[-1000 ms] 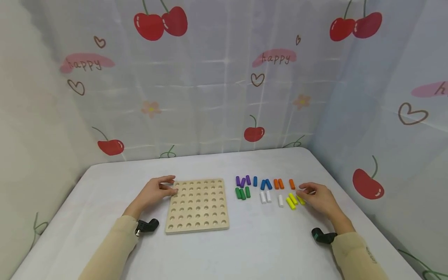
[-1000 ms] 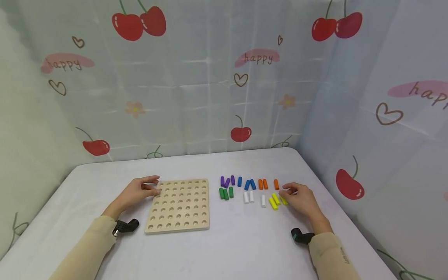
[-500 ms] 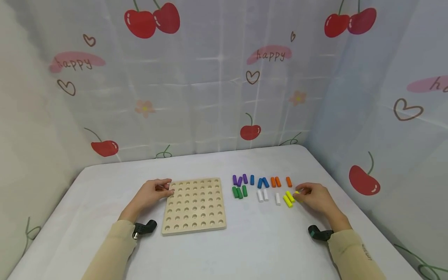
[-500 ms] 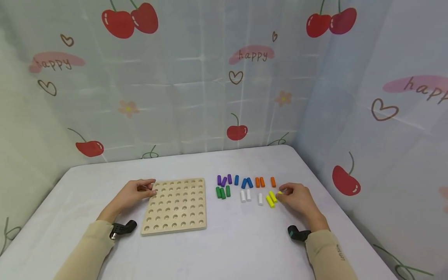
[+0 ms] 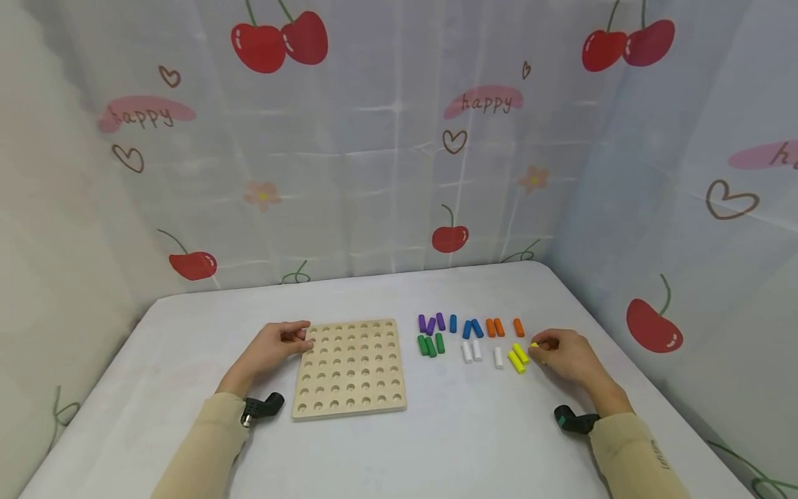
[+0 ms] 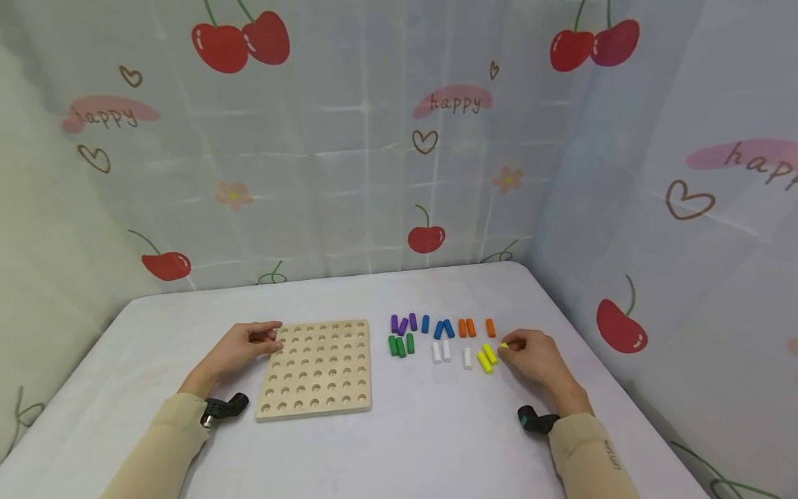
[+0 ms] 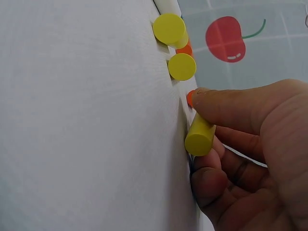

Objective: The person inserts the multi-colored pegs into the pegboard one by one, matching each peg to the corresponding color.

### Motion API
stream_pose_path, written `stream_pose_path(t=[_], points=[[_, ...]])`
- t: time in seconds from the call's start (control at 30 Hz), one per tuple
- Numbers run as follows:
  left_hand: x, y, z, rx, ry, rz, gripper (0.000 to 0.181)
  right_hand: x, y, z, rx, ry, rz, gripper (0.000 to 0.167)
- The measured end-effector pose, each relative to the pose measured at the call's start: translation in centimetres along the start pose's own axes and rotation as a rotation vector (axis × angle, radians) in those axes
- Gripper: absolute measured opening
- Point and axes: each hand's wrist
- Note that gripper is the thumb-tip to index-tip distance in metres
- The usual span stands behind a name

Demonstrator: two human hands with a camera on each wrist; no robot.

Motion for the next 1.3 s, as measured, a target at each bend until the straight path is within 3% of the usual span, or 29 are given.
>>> stream_pose_path(t=[0.3, 0.67, 1.03, 1.3], points=[[0.1, 0.1, -0.1, 0.003, -0.003, -0.021, 0.058, -0.8, -0.7, 0.4, 0.007, -0.029, 0.026, 0.03], [0.0, 0.0, 0.0, 0.013, -0.024, -0.028, 0.058, -4.2, -1.2, 2.2, 0.032, -0.096, 0.068, 0.03], [0.0, -0.2, 0.1, 0.009, -0.002, -0.024, 0.057, -8.3, -0.3, 3.3, -0.011, -0.093, 0.161, 0.032], [-0.4, 0.0, 0.2, 0.002, -0.01, -0.027, 0.058, -11.2, 1.5, 3.5, -0.062, -0.073, 0.211, 0.034]])
Point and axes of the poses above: each hand's wrist, its own z-axis towards the middle knuckle, its own y-axis out of the palm, x = y × z, and after that the axes turned 6 degrees about x, right-handed
